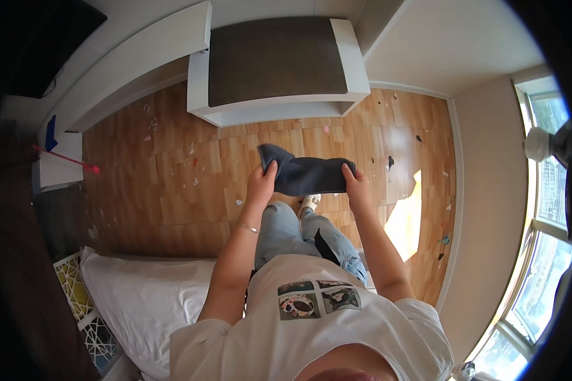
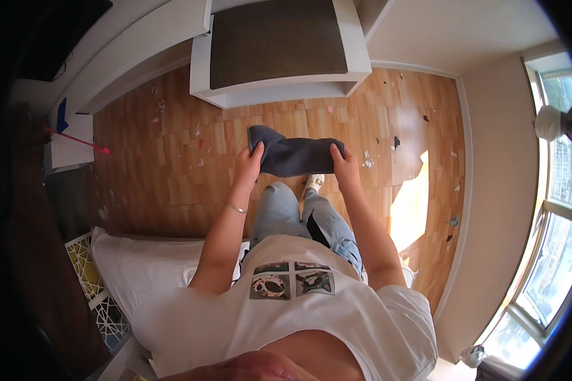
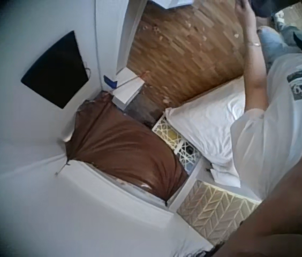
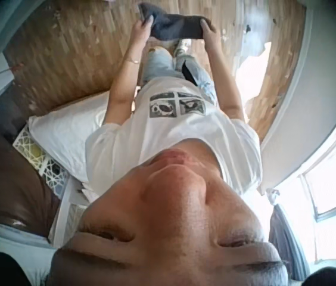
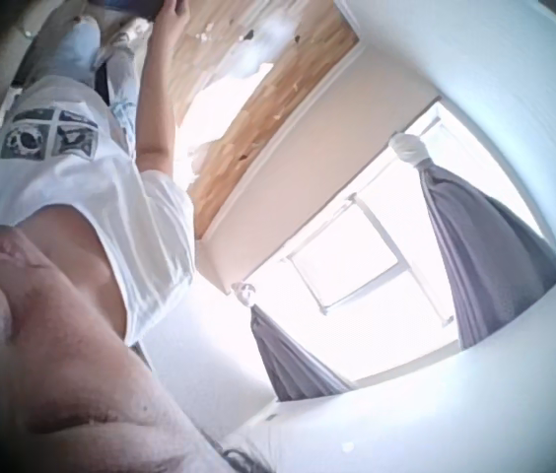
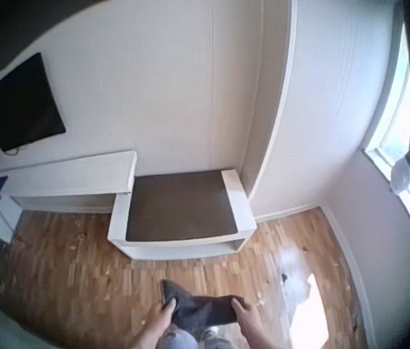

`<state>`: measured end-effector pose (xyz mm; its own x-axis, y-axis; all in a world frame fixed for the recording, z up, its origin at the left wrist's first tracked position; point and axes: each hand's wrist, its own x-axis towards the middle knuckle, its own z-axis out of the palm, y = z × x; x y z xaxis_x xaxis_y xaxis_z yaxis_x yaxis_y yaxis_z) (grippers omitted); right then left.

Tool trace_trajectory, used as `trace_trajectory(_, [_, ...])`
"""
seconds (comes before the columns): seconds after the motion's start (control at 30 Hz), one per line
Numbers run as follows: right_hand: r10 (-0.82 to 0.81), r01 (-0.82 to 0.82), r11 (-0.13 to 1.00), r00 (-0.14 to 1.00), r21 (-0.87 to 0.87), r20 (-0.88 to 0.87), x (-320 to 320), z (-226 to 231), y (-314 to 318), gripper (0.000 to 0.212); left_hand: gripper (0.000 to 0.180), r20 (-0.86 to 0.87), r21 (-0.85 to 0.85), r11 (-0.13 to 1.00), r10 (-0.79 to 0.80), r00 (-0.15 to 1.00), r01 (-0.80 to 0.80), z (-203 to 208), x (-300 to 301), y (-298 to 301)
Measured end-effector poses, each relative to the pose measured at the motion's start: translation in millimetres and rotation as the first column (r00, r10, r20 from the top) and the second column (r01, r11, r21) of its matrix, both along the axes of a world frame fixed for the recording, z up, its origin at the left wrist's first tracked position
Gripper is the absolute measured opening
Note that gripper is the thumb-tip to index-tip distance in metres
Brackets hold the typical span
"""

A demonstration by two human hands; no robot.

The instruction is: The person wipes a white bedside table and its open drawer with a dark cloth, then cleans a dark rectangular object and a white shelf unit. The person moves between surfaces, wiping them methodically.

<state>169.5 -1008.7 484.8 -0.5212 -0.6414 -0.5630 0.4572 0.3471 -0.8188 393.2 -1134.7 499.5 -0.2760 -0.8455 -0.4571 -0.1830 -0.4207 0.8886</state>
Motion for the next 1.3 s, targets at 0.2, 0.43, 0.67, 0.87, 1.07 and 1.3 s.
trace_trajectory(0.2, [0.157, -0.160, 0.987, 0.912, 0.024, -0.379, -57, -29, -90, 0.025, 0.028, 0.180, -0.408, 0.884, 0.324, 0.929, -0.230, -88, -7, -72])
trace_trajectory(0.43, [0.177, -0.169, 0.984, 0.849, 0.062, -0.498, -82, -117, -225, 0.025, 0.025, 0.391, -0.374, 0.922, 0.254, 0.885, -0.100, -128, -49, -206])
trace_trajectory(0.67, [0.353, -0.190, 0.919, 0.788, 0.346, -0.504, -76, -199, -352, 0.023, 0.039, 0.617, -0.596, 0.793, 0.349, 0.705, 0.129, -228, -91, -337])
trace_trajectory(0.87, [0.360, -0.154, 0.903, 0.779, 0.401, -0.513, -64, -240, -374, 0.042, 0.060, 0.815, -0.112, 0.744, -0.311, 0.489, 0.659, -261, -152, -323])
trace_trajectory(1.07, [0.278, -0.076, 0.950, 0.645, 0.303, -0.712, -107, -247, -374, 0.057, 0.065, 0.824, -0.143, 0.716, -0.297, 0.483, 0.683, -285, -217, -319])
trace_trajectory(1.3, [0.342, -0.242, 0.930, 0.297, 0.276, -0.891, -198, -241, -429, 0.067, 0.069, 0.855, -0.286, 0.673, -0.143, 0.499, 0.682, -293, -316, -412])
